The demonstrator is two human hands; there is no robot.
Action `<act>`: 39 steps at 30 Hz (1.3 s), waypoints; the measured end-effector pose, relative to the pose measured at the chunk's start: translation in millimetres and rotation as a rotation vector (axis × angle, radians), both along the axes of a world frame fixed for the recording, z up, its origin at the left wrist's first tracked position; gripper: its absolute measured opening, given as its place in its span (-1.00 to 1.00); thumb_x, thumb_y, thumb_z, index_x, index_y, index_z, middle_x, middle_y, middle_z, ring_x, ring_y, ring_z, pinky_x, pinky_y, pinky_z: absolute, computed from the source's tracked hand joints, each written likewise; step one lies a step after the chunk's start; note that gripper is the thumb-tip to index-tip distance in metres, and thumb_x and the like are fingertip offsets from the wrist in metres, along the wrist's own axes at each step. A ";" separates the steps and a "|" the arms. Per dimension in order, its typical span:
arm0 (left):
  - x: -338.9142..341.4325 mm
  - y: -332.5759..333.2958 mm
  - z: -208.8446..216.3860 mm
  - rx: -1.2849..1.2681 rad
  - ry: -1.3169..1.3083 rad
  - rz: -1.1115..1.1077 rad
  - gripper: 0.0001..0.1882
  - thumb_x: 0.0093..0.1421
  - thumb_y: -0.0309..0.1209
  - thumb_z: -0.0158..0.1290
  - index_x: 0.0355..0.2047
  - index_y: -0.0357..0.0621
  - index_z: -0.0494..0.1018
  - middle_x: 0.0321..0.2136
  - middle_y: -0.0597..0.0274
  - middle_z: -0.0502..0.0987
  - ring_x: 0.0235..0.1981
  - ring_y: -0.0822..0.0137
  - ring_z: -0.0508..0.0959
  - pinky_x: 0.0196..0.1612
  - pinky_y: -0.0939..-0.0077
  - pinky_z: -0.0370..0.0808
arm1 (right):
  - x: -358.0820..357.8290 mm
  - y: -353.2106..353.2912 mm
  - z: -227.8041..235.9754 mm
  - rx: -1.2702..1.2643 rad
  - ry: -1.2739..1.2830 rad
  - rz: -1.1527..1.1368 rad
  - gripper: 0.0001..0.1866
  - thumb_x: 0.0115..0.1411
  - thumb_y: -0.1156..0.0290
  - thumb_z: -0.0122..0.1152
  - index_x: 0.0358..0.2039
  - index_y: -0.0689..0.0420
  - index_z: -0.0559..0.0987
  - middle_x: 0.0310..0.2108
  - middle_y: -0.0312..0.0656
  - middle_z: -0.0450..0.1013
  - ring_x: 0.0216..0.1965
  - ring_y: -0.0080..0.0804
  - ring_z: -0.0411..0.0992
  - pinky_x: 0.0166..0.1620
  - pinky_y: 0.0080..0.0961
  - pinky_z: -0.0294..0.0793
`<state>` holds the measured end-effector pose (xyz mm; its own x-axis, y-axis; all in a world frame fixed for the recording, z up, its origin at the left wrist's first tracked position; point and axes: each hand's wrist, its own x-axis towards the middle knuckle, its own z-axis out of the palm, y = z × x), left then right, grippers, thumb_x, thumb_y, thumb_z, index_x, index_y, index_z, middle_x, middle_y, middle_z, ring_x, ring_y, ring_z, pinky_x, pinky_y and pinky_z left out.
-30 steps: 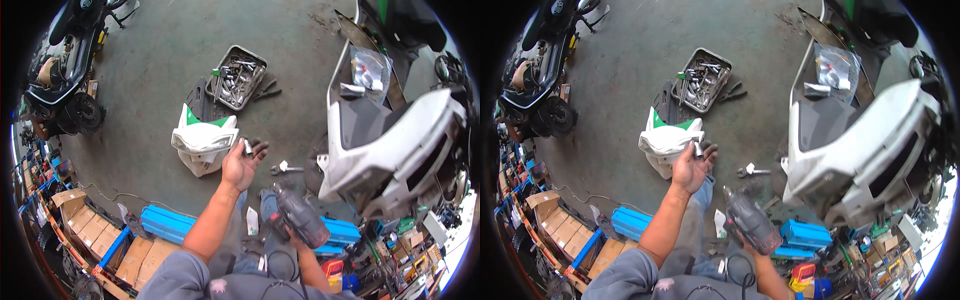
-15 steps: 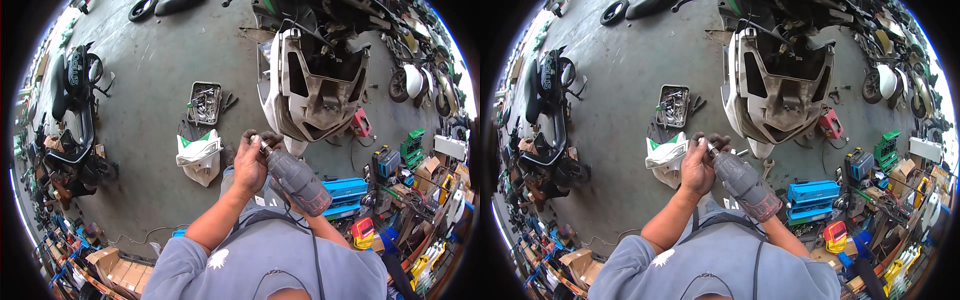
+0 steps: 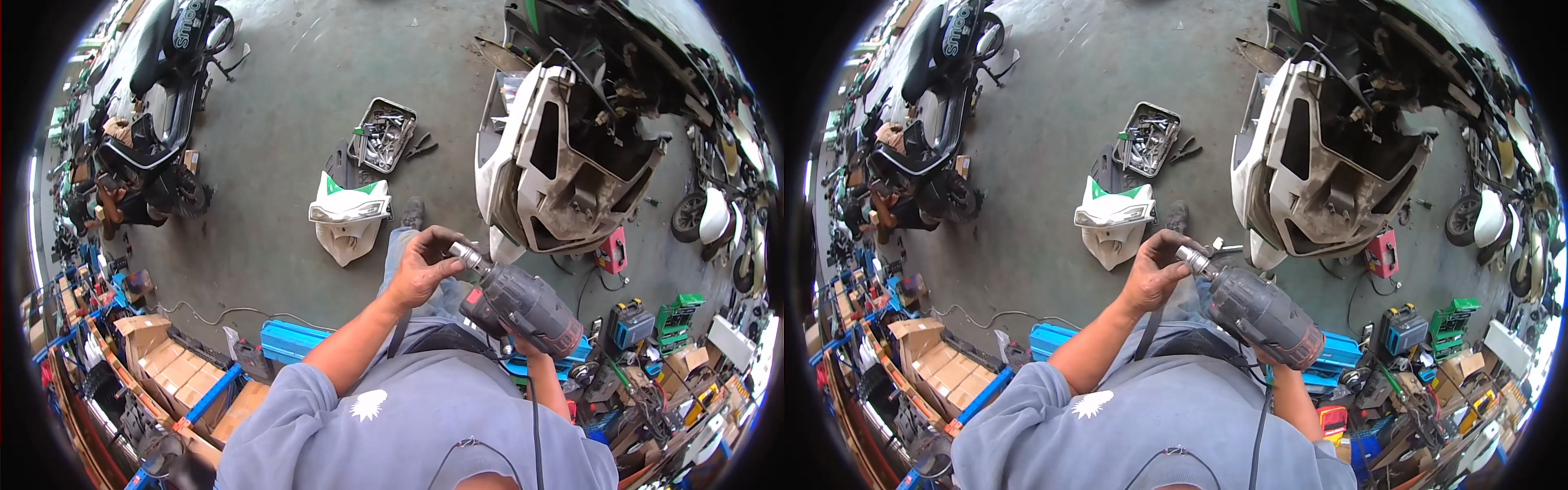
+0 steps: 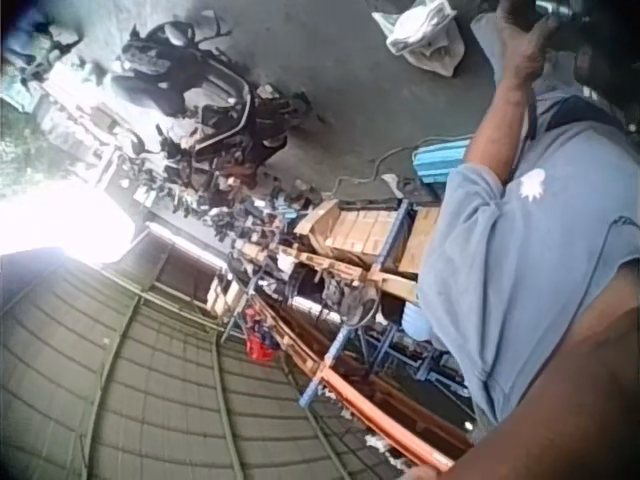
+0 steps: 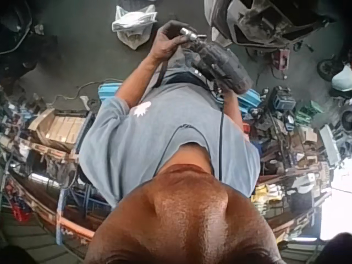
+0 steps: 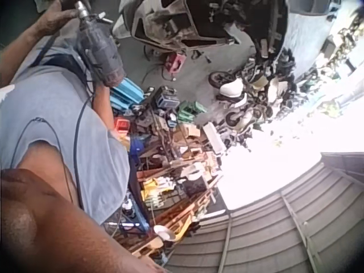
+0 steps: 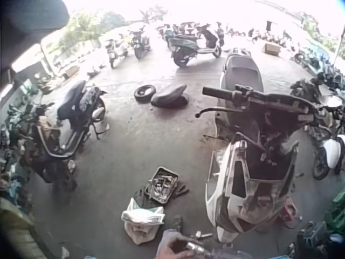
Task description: The person removes the front plastic fairing from a motorcycle by first unscrewing several fasteners with a screwdriver, then disconnecting internal wiring connectors by hand, and finally lifting the panel away and placing it in a tray with other parts before picking up a power drill to continue work on the frame.
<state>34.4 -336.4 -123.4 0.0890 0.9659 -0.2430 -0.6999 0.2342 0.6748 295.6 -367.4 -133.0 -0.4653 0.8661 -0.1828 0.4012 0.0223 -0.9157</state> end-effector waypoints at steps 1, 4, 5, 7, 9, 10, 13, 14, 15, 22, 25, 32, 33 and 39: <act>-13.6 4.9 2.0 0.038 -0.032 0.021 -0.66 -0.01 -0.56 0.22 -0.21 -0.16 0.39 -0.20 0.11 0.50 -0.07 0.20 0.48 0.04 0.27 0.39 | -17.1 18.3 6.6 -0.053 0.078 -0.003 -0.44 0.03 0.34 0.28 0.08 0.07 0.37 0.03 -0.15 0.36 0.07 -0.27 0.30 0.15 -0.31 0.24; -57.2 16.1 -1.8 0.119 0.105 -0.015 -0.73 0.00 -0.65 0.17 -0.28 -0.16 0.41 -0.19 0.05 0.52 -0.04 0.13 0.48 0.07 0.19 0.37 | -50.9 58.2 -4.5 -0.417 0.320 -0.063 -0.34 -0.12 0.42 0.42 0.04 0.09 0.39 -0.03 -0.21 0.40 -0.01 -0.31 0.35 0.09 -0.33 0.30; -71.2 24.0 -3.4 0.185 0.176 -0.012 -0.75 0.00 -0.66 0.16 -0.31 -0.17 0.42 -0.20 0.05 0.52 -0.05 0.12 0.49 0.06 0.18 0.38 | -64.4 73.7 -7.6 -0.500 0.403 -0.078 -0.33 -0.14 0.44 0.43 0.04 0.10 0.39 -0.05 -0.22 0.41 -0.02 -0.32 0.36 0.08 -0.34 0.32; -99.3 46.6 -8.2 0.320 0.320 -0.007 -0.79 -0.01 -0.70 0.14 -0.37 -0.18 0.44 -0.23 0.05 0.54 -0.07 0.10 0.51 0.03 0.17 0.41 | -87.6 105.6 -25.6 -0.483 0.440 -0.031 -0.28 -0.24 0.54 0.45 0.02 0.13 0.39 -0.11 -0.22 0.43 -0.07 -0.33 0.38 0.01 -0.35 0.39; -128.5 75.3 -14.6 0.428 0.524 -0.005 -0.79 -0.03 -0.68 0.18 -0.37 -0.23 0.46 -0.31 0.06 0.56 -0.17 0.12 0.55 -0.05 0.24 0.47 | -102.8 129.6 -49.4 -0.758 0.571 -0.130 -0.26 -0.27 0.60 0.44 0.02 0.14 0.39 -0.11 -0.19 0.43 -0.08 -0.30 0.39 -0.01 -0.34 0.41; -141.9 88.6 -20.2 0.471 0.626 -0.004 -0.78 -0.05 -0.67 0.20 -0.36 -0.25 0.46 -0.35 0.06 0.57 -0.21 0.13 0.57 -0.10 0.27 0.50 | -114.7 143.9 -57.2 -0.904 0.629 -0.186 -0.25 -0.29 0.62 0.43 0.02 0.15 0.39 -0.12 -0.17 0.43 -0.09 -0.29 0.39 -0.02 -0.33 0.41; -166.7 118.4 -49.7 0.164 0.748 0.139 -0.76 -0.02 -0.60 0.22 -0.31 -0.32 0.45 -0.43 0.09 0.56 -0.31 0.27 0.59 -0.20 0.41 0.53 | -143.6 181.0 -100.7 -1.210 0.598 -0.177 -0.26 -0.31 0.67 0.40 0.00 0.17 0.40 -0.15 -0.16 0.44 -0.10 -0.27 0.41 -0.04 -0.34 0.44; -175.2 126.7 -58.1 0.041 0.741 0.178 -0.76 -0.01 -0.53 0.23 -0.33 -0.31 0.45 -0.46 0.11 0.56 -0.39 0.32 0.57 -0.28 0.46 0.50 | -153.1 181.1 -113.0 -1.146 0.524 -0.177 -0.31 -0.27 0.60 0.39 -0.02 0.18 0.41 -0.19 -0.16 0.45 -0.18 -0.29 0.41 -0.12 -0.37 0.42; -183.8 136.7 -69.1 -0.083 0.732 0.213 -0.76 -0.01 -0.47 0.24 -0.35 -0.29 0.45 -0.49 0.13 0.56 -0.46 0.37 0.55 -0.37 0.52 0.47 | -162.7 184.8 -130.2 -1.083 0.447 -0.168 -0.36 -0.23 0.53 0.38 -0.03 0.19 0.42 -0.24 -0.15 0.46 -0.26 -0.32 0.42 -0.19 -0.40 0.41; -246.7 176.7 -108.3 -0.239 0.801 0.078 -0.74 0.05 -0.44 0.20 -0.30 -0.27 0.40 -0.50 0.19 0.50 -0.48 0.41 0.50 -0.44 0.55 0.41 | -247.6 246.4 -149.7 -0.896 0.328 -0.089 -0.49 -0.14 0.66 0.39 -0.11 0.16 0.49 -0.15 -0.23 0.45 -0.12 -0.39 0.41 -0.03 -0.40 0.45; -251.4 175.0 -132.9 0.005 0.767 -0.001 -0.67 -0.01 -0.55 0.22 -0.25 -0.23 0.36 -0.33 0.13 0.45 -0.25 0.30 0.50 -0.27 0.45 0.46 | -248.7 250.1 -167.9 -1.172 0.384 -0.120 -0.56 -0.12 0.61 0.37 -0.16 0.20 0.49 -0.36 -0.19 0.46 -0.36 -0.37 0.44 -0.28 -0.46 0.46; -245.7 199.4 -269.2 0.094 0.405 0.055 -0.59 0.05 -0.41 0.12 -0.07 -0.20 0.33 -0.41 0.19 0.47 -0.40 0.33 0.48 -0.30 0.44 0.43 | -249.9 233.2 -242.9 -1.422 0.809 -0.172 -0.30 -0.22 0.40 0.36 -0.01 0.29 0.34 -0.46 -0.10 0.43 -0.64 -0.38 0.35 -0.59 -0.42 0.31; -244.6 199.5 -308.7 -0.046 0.245 0.099 -0.57 0.10 -0.36 0.07 -0.03 -0.21 0.31 -0.42 0.21 0.46 -0.40 0.39 0.47 -0.32 0.47 0.42 | -248.6 229.1 -256.9 -1.411 0.855 -0.157 -0.24 -0.22 0.36 0.37 0.03 0.29 0.30 -0.43 -0.08 0.43 -0.63 -0.36 0.37 -0.59 -0.40 0.32; -301.9 165.0 -678.8 -0.768 1.570 -0.135 -0.53 -0.07 -0.25 0.24 -0.19 -0.29 0.46 -0.25 -0.12 0.52 -0.16 -0.02 0.50 -0.05 0.21 0.42 | -224.9 209.5 -334.5 -1.579 0.951 -0.212 -0.33 -0.19 0.32 0.37 -0.06 0.30 0.34 -0.49 -0.12 0.40 -0.64 -0.39 0.34 -0.58 -0.43 0.29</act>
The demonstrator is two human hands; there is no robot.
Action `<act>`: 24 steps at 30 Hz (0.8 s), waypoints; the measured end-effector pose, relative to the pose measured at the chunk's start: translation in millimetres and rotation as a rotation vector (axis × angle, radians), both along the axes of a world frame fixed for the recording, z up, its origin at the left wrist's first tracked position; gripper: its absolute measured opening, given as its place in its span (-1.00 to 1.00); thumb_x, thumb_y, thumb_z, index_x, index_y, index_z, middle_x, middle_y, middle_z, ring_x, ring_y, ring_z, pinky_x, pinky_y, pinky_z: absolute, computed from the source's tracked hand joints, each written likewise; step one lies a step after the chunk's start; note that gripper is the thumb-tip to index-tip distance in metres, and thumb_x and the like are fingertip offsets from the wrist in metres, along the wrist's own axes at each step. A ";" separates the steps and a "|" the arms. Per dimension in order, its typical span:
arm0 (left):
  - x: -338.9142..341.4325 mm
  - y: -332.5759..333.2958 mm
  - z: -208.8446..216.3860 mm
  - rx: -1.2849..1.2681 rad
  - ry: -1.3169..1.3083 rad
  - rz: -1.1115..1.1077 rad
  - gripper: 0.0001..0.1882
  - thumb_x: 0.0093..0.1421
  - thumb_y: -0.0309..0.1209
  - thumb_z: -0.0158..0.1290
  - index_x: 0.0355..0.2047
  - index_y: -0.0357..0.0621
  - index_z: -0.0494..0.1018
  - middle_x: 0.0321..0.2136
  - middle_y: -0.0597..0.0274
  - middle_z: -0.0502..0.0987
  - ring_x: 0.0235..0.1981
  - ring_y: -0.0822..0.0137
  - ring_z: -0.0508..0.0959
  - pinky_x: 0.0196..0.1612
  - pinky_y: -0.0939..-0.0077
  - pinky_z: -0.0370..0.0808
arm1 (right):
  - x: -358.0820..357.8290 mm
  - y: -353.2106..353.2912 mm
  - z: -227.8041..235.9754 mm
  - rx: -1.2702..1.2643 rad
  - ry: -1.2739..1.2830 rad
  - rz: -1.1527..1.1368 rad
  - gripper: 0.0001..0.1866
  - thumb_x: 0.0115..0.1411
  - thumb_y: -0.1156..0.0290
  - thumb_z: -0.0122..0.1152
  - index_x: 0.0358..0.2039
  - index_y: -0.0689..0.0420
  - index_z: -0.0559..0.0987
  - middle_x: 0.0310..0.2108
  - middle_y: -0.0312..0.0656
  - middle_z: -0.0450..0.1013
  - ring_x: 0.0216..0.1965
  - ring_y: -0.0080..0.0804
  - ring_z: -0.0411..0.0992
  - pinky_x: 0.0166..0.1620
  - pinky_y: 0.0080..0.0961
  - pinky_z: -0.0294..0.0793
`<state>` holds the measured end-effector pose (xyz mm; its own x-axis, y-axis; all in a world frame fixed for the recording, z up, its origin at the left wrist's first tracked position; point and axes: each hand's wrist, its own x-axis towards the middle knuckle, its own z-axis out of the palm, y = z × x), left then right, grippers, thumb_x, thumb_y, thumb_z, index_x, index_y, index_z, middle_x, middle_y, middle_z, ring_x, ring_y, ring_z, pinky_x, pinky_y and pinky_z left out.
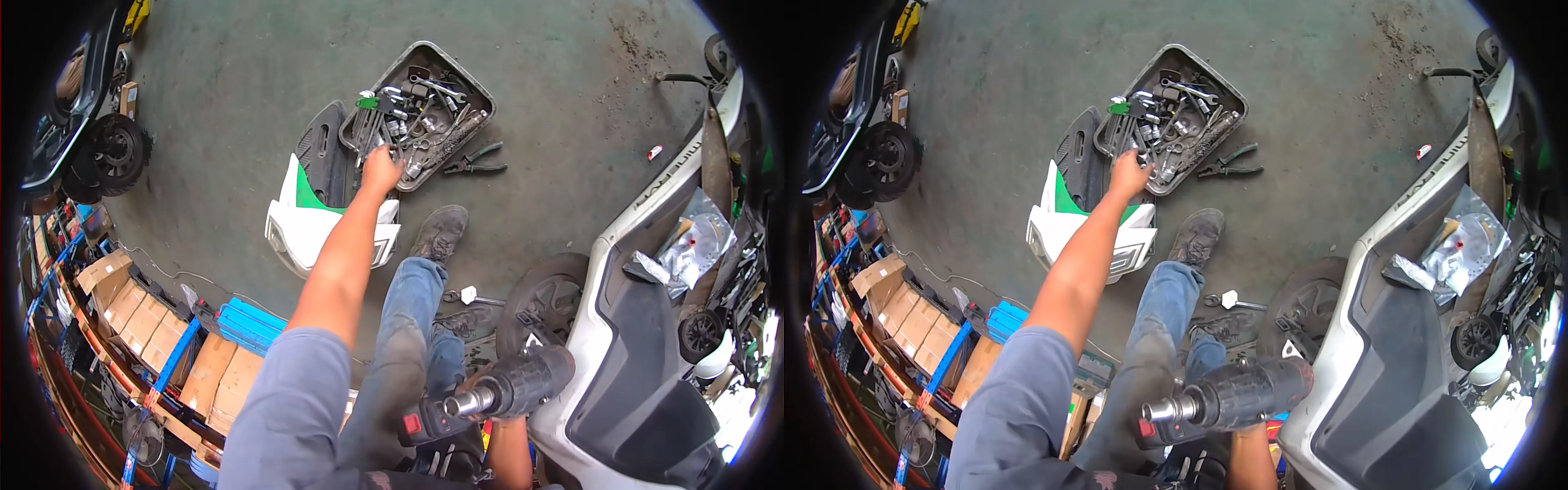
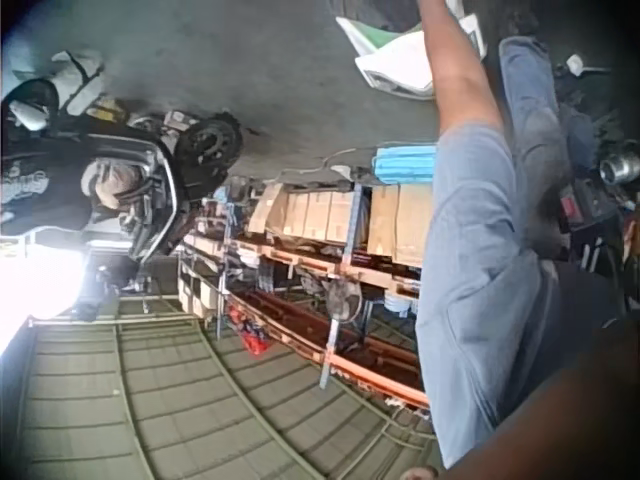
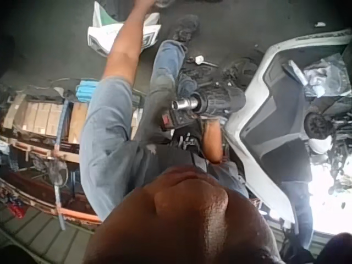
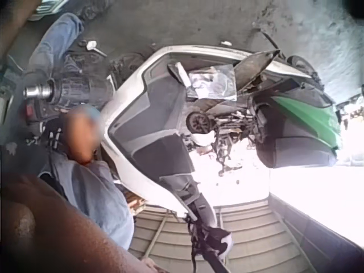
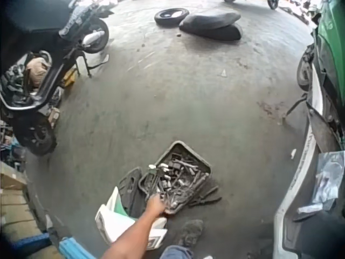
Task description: The person removes the front plastic fairing from a motorcycle by first unscrewing several fasteners with a screwdriver, then disconnecting internal wiring connectors by hand, and finally lifting the panel away and placing it in a tray with other parts before picking up a power drill to continue work on the frame.
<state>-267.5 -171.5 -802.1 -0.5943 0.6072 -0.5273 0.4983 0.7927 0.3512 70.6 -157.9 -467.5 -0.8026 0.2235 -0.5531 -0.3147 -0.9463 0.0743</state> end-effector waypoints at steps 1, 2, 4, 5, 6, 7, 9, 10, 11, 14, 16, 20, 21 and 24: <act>0.5 -1.6 -30.5 -0.074 0.032 -0.011 -0.48 -0.08 -0.23 0.26 -0.16 -0.31 0.44 -0.21 -0.13 0.50 -0.14 -0.03 0.49 -0.04 0.21 0.42 | 4.5 -2.0 -11.1 -0.022 -0.008 -0.003 -0.34 -0.19 0.31 0.37 -0.07 0.31 0.34 -0.50 -0.13 0.40 -0.64 -0.39 0.34 -0.58 -0.43 0.29; 13.0 14.3 -46.5 -0.168 0.035 0.078 -0.46 -0.08 -0.22 0.26 -0.15 -0.31 0.44 -0.21 -0.13 0.50 -0.13 -0.03 0.49 -0.03 0.21 0.42 | 9.9 -5.0 -18.5 -0.044 -0.034 -0.011 -0.35 -0.18 0.30 0.37 -0.09 0.31 0.35 -0.51 -0.14 0.39 -0.64 -0.39 0.33 -0.58 -0.44 0.28; 36.7 36.2 -71.0 -0.203 0.131 0.184 -0.46 -0.08 -0.19 0.27 -0.18 -0.32 0.44 -0.22 -0.13 0.50 -0.14 -0.02 0.49 -0.04 0.21 0.42 | 17.7 -7.1 -29.0 -0.075 -0.065 -0.020 -0.38 -0.17 0.28 0.37 -0.12 0.31 0.36 -0.53 -0.15 0.38 -0.65 -0.40 0.32 -0.57 -0.45 0.28; 47.8 41.8 -81.1 -0.137 0.211 0.196 -0.48 -0.08 -0.18 0.27 -0.20 -0.32 0.45 -0.24 -0.13 0.50 -0.15 -0.01 0.50 -0.05 0.20 0.43 | 18.9 -6.2 -32.8 -0.086 -0.086 -0.023 -0.39 -0.17 0.28 0.37 -0.13 0.31 0.36 -0.54 -0.16 0.37 -0.65 -0.41 0.32 -0.57 -0.45 0.27; 51.7 45.4 -87.7 -0.128 0.289 0.229 -0.55 -0.06 -0.21 0.26 -0.26 -0.30 0.47 -0.28 -0.08 0.51 -0.18 0.00 0.51 -0.09 0.21 0.43 | 20.2 -7.8 -34.6 -0.098 -0.095 -0.026 -0.40 -0.16 0.27 0.37 -0.15 0.32 0.37 -0.55 -0.16 0.37 -0.65 -0.41 0.32 -0.57 -0.46 0.27; 51.0 41.1 -93.5 -0.102 0.297 0.236 -0.58 -0.05 -0.23 0.25 -0.28 -0.29 0.48 -0.28 -0.06 0.51 -0.18 0.00 0.51 -0.11 0.20 0.43 | 19.6 -7.1 -35.0 -0.106 -0.101 -0.016 -0.41 -0.16 0.26 0.37 -0.16 0.32 0.37 -0.56 -0.17 0.36 -0.65 -0.41 0.31 -0.57 -0.46 0.26; 39.7 35.0 -99.7 -0.030 0.308 0.247 -0.63 -0.04 -0.27 0.24 -0.30 -0.28 0.50 -0.28 -0.03 0.51 -0.19 0.01 0.51 -0.14 0.20 0.43 | 17.3 -7.6 -35.1 -0.106 -0.104 -0.011 -0.43 -0.15 0.25 0.37 -0.19 0.32 0.38 -0.58 -0.18 0.35 -0.65 -0.42 0.30 -0.57 -0.47 0.25; 37.2 30.4 -96.7 0.047 0.297 0.226 -0.68 -0.04 -0.31 0.23 -0.32 -0.25 0.50 -0.30 0.01 0.51 -0.20 0.01 0.50 -0.16 0.19 0.42 | 17.5 -8.6 -32.1 -0.101 -0.107 -0.010 -0.44 -0.14 0.24 0.36 -0.21 0.32 0.39 -0.59 -0.19 0.35 -0.66 -0.43 0.30 -0.56 -0.48 0.25; 36.4 27.2 -90.0 0.103 0.341 0.175 -0.69 -0.04 -0.32 0.23 -0.34 -0.26 0.50 -0.27 -0.02 0.49 -0.20 0.00 0.49 -0.15 0.19 0.41 | 17.1 -9.8 -26.4 -0.096 -0.108 -0.013 -0.45 -0.14 0.23 0.36 -0.22 0.33 0.40 -0.60 -0.20 0.34 -0.66 -0.43 0.30 -0.56 -0.48 0.24; 34.6 26.6 -47.9 0.417 0.381 0.113 -0.72 0.00 -0.37 0.19 -0.31 -0.26 0.46 -0.22 -0.03 0.44 -0.17 -0.03 0.45 -0.10 0.22 0.38 | 14.8 -15.1 -6.0 -0.043 -0.092 -0.032 -0.48 -0.12 0.21 0.36 -0.27 0.33 0.41 -0.63 -0.22 0.33 -0.66 -0.44 0.28 -0.56 -0.50 0.23; 40.4 28.2 8.5 0.630 0.290 0.028 -0.77 0.06 -0.45 0.12 -0.27 -0.26 0.41 -0.16 -0.02 0.44 -0.09 -0.04 0.42 -0.02 0.23 0.35 | 14.2 -22.5 10.6 -0.001 -0.078 -0.040 -0.49 -0.11 0.19 0.36 -0.30 0.34 0.42 -0.65 -0.23 0.32 -0.66 -0.45 0.27 -0.56 -0.51 0.22; 67.4 15.7 139.1 0.824 0.054 -0.023 -0.83 0.23 -0.55 -0.06 -0.17 -0.27 0.29 -0.21 0.02 0.49 -0.20 0.16 0.53 -0.14 0.38 0.47 | 28.2 -55.6 49.1 0.035 -0.006 -0.070 -0.46 -0.15 0.34 0.35 -0.16 0.37 0.45 -0.50 -0.11 0.42 -0.59 -0.43 0.35 -0.53 -0.53 0.29; 63.6 -0.3 159.4 0.928 -0.033 0.029 -0.81 0.26 -0.53 -0.09 -0.14 -0.26 0.21 -0.26 0.07 0.49 -0.23 0.24 0.52 -0.13 0.40 0.45 | 20.1 -48.8 72.5 0.112 -0.152 -0.051 -0.58 -0.10 0.36 0.32 -0.26 0.39 0.50 -0.57 -0.16 0.41 -0.61 -0.46 0.35 -0.54 -0.56 0.30; 84.6 -0.4 259.0 1.100 -0.402 0.348 -0.84 0.33 -0.40 -0.16 -0.14 -0.19 0.18 -0.42 0.20 0.39 -0.43 0.43 0.41 -0.30 0.54 0.39 | 29.2 -65.1 128.7 0.102 -0.030 0.026 -0.61 -0.04 0.41 0.29 -0.23 0.41 0.50 -0.58 -0.19 0.40 -0.62 -0.49 0.34 -0.53 -0.60 0.30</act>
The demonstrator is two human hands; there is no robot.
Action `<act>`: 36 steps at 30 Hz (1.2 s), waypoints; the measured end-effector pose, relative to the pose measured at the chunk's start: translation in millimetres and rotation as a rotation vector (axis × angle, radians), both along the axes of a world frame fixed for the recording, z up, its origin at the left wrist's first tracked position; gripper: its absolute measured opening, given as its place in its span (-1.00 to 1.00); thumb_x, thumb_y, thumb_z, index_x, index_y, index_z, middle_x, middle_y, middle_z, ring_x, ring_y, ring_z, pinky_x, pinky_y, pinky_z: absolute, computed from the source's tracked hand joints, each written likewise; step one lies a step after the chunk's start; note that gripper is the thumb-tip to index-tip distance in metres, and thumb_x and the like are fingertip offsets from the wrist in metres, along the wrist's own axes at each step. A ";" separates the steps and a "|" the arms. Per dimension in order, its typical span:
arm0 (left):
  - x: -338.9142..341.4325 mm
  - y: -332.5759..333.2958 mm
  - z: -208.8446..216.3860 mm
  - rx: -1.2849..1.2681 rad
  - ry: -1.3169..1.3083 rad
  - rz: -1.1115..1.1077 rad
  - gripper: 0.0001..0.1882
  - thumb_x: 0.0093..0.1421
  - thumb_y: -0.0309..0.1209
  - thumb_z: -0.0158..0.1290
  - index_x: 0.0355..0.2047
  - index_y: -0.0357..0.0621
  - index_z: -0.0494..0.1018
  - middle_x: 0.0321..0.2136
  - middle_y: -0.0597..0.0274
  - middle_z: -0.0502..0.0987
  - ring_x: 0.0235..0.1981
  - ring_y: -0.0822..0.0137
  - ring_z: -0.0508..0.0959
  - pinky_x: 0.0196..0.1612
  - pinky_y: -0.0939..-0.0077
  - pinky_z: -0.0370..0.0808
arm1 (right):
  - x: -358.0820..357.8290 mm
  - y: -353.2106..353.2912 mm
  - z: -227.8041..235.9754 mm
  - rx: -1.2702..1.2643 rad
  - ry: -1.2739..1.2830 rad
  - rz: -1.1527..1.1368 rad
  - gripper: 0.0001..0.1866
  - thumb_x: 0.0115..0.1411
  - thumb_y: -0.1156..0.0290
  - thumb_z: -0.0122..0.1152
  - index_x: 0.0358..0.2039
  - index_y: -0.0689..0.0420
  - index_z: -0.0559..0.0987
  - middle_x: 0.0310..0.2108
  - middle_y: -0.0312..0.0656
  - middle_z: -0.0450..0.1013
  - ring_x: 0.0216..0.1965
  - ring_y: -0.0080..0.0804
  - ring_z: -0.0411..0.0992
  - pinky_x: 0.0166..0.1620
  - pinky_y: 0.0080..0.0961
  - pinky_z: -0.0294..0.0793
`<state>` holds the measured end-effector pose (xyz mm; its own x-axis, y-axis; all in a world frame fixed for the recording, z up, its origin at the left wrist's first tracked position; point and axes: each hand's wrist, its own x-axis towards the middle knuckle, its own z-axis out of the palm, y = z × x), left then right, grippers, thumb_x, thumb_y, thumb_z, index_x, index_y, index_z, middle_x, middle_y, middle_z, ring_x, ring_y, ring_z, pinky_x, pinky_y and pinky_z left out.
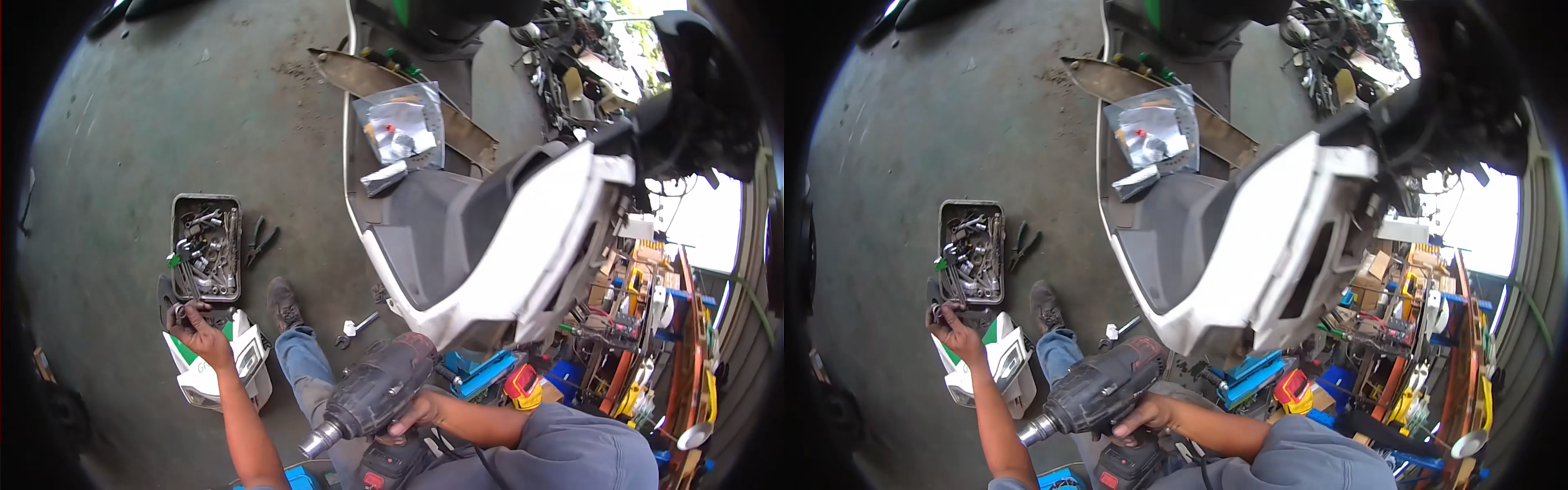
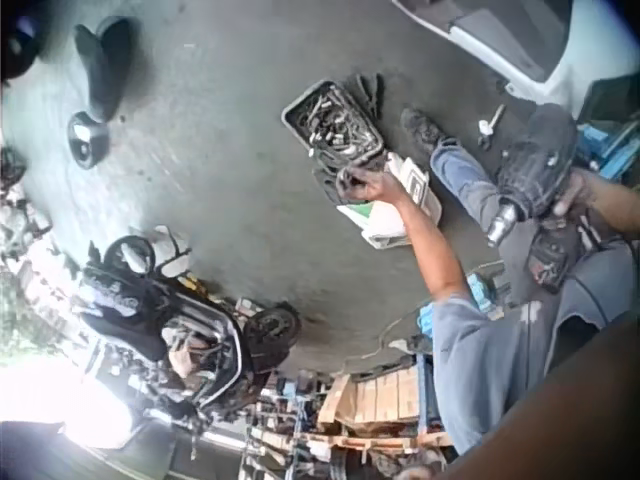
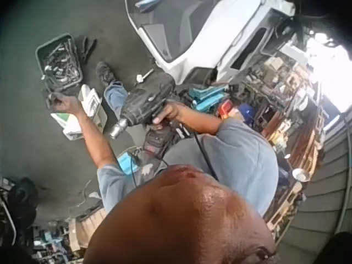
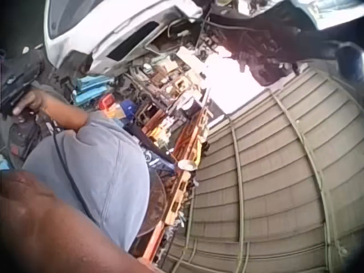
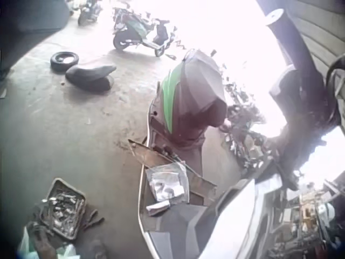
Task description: The person removes the front plastic fairing from a motorcycle by first unscrewing several fasteners with a screwdriver, then disconnecting internal wiring connectors by hand, and finally lifting the panel away and placing it in a tray with other parts before picking up a power drill to continue work on the frame.
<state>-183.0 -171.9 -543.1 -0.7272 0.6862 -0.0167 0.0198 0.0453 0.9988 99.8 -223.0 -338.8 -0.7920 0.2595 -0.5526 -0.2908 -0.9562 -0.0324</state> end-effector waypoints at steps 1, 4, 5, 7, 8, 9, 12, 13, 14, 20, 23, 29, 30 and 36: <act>12.4 5.5 36.7 0.098 -0.240 0.022 -0.82 0.33 -0.33 -0.14 -0.14 -0.11 0.21 -0.45 0.27 0.37 -0.53 0.52 0.35 -0.46 0.64 0.34 | 5.6 -7.2 17.2 0.025 0.024 0.027 -0.61 -0.04 0.41 0.29 -0.23 0.41 0.50 -0.58 -0.19 0.40 -0.61 -0.49 0.34 -0.53 -0.60 0.30; 65.5 19.7 137.5 0.040 -0.689 -0.070 -0.81 0.31 -0.25 -0.11 -0.21 -0.07 0.27 -0.49 0.35 0.35 -0.69 0.61 0.24 -0.68 0.73 0.16 | 37.1 -40.9 56.8 0.126 0.023 -0.012 -0.62 -0.02 0.43 0.29 -0.21 0.41 0.49 -0.58 -0.18 0.40 -0.60 -0.48 0.34 -0.52 -0.60 0.31; 83.8 22.5 160.1 -0.017 -0.624 -0.148 -0.81 0.31 -0.24 -0.10 -0.23 -0.07 0.29 -0.49 0.37 0.35 -0.72 0.64 0.21 -0.72 0.74 0.11 | 49.0 -50.6 69.6 0.105 0.023 -0.029 -0.62 -0.02 0.46 0.29 -0.19 0.40 0.49 -0.57 -0.18 0.40 -0.59 -0.48 0.35 -0.51 -0.57 0.32; 116.8 32.9 220.7 -0.002 -0.713 -0.353 -0.81 0.32 -0.26 -0.11 -0.21 -0.10 0.35 -0.50 0.38 0.36 -0.74 0.63 0.20 -0.72 0.74 0.11 | 72.2 -73.1 90.2 0.181 -0.008 -0.120 -0.63 -0.02 0.50 0.28 -0.18 0.38 0.48 -0.55 -0.16 0.41 -0.59 -0.46 0.35 -0.50 -0.55 0.33; 124.5 44.5 250.0 0.038 -0.665 -0.406 -0.79 0.32 -0.27 -0.11 -0.16 -0.11 0.36 -0.50 0.37 0.36 -0.73 0.63 0.21 -0.72 0.74 0.10 | 81.3 -79.3 104.5 0.200 -0.016 -0.174 -0.62 -0.02 0.48 0.28 -0.18 0.38 0.48 -0.55 -0.16 0.41 -0.59 -0.46 0.35 -0.50 -0.55 0.33; 126.9 60.2 281.3 0.078 -0.613 -0.458 -0.76 0.31 -0.28 -0.11 -0.12 -0.13 0.37 -0.49 0.37 0.37 -0.72 0.63 0.22 -0.72 0.74 0.10 | 87.6 -83.7 118.3 0.217 -0.021 -0.228 -0.61 -0.02 0.46 0.28 -0.17 0.37 0.47 -0.55 -0.16 0.41 -0.60 -0.46 0.35 -0.50 -0.56 0.33; 142.5 137.1 380.2 0.279 -0.507 -0.409 -0.68 0.31 -0.25 -0.11 -0.03 -0.18 0.35 -0.43 0.27 0.44 -0.68 0.60 0.28 -0.72 0.72 0.12 | 117.3 -85.9 143.5 0.347 0.012 -0.353 -0.56 -0.01 0.37 0.28 -0.15 0.35 0.45 -0.57 -0.16 0.40 -0.59 -0.46 0.35 -0.49 -0.55 0.31; 132.5 165.6 405.1 0.375 -0.484 -0.392 -0.69 0.31 -0.23 -0.10 -0.06 -0.16 0.35 -0.37 0.20 0.48 -0.64 0.54 0.35 -0.69 0.71 0.15 | 124.4 -84.7 150.5 0.402 0.051 -0.366 -0.54 -0.01 0.33 0.28 -0.14 0.33 0.45 -0.58 -0.16 0.40 -0.59 -0.46 0.34 -0.49 -0.55 0.31; 116.9 199.9 416.5 0.429 -0.542 -0.368 -0.72 0.31 -0.22 -0.11 -0.11 -0.14 0.34 -0.29 0.14 0.51 -0.58 0.46 0.41 -0.63 0.69 0.20 | 131.4 -84.9 153.8 0.417 0.032 -0.400 -0.51 0.00 0.26 0.27 -0.13 0.32 0.45 -0.60 -0.17 0.38 -0.60 -0.47 0.34 -0.49 -0.54 0.30; 169.9 255.9 493.7 0.201 -0.240 -0.683 -0.65 0.27 -0.16 -0.05 -0.10 -0.16 0.42 -0.60 0.30 0.42 -0.66 0.55 0.33 -0.70 0.74 0.11 | 166.3 -68.1 177.2 0.562 -0.249 -0.796 -0.49 0.09 0.03 0.11 -0.10 0.18 0.41 -0.69 -0.31 0.22 -0.62 -0.43 0.26 -0.44 -0.45 0.25; 170.8 245.3 495.8 0.241 -0.203 -0.715 -0.64 0.26 -0.18 -0.03 -0.09 -0.19 0.41 -0.63 0.32 0.38 -0.66 0.57 0.31 -0.70 0.75 0.10 | 181.6 -50.3 179.3 0.549 -0.365 -0.985 -0.50 0.17 -0.02 0.00 -0.07 0.13 0.38 -0.68 -0.33 0.19 -0.63 -0.45 0.23 -0.44 -0.44 0.26; 202.9 190.6 514.6 0.280 -0.238 -0.560 -0.64 0.28 -0.20 -0.06 -0.07 -0.24 0.39 -0.66 0.39 0.28 -0.62 0.56 0.28 -0.70 0.79 0.07 | 214.9 -15.3 183.2 0.433 -0.577 -1.160 -0.55 0.24 -0.06 -0.13 -0.13 0.07 0.37 -0.66 -0.36 0.17 -0.62 -0.48 0.22 -0.45 -0.49 0.26; 207.4 183.1 517.0 0.296 -0.277 -0.551 -0.63 0.28 -0.21 -0.06 -0.07 -0.24 0.39 -0.65 0.39 0.29 -0.62 0.57 0.27 -0.70 0.79 0.07 | 221.1 -7.4 182.2 0.384 -0.609 -1.164 -0.62 0.22 -0.05 -0.07 -0.25 0.03 0.39 -0.66 -0.35 0.17 -0.62 -0.47 0.22 -0.45 -0.50 0.27; 233.7 137.8 526.1 0.395 -0.287 -0.545 -0.62 0.32 -0.21 -0.12 -0.01 -0.23 0.32 -0.28 0.26 0.47 -0.59 0.56 0.21 -0.68 0.79 0.06 | 236.3 42.1 173.4 0.242 -0.666 -1.121 -0.67 0.18 0.02 0.04 -0.47 0.00 0.33 -0.65 -0.34 0.20 -0.61 -0.46 0.23 -0.44 -0.46 0.29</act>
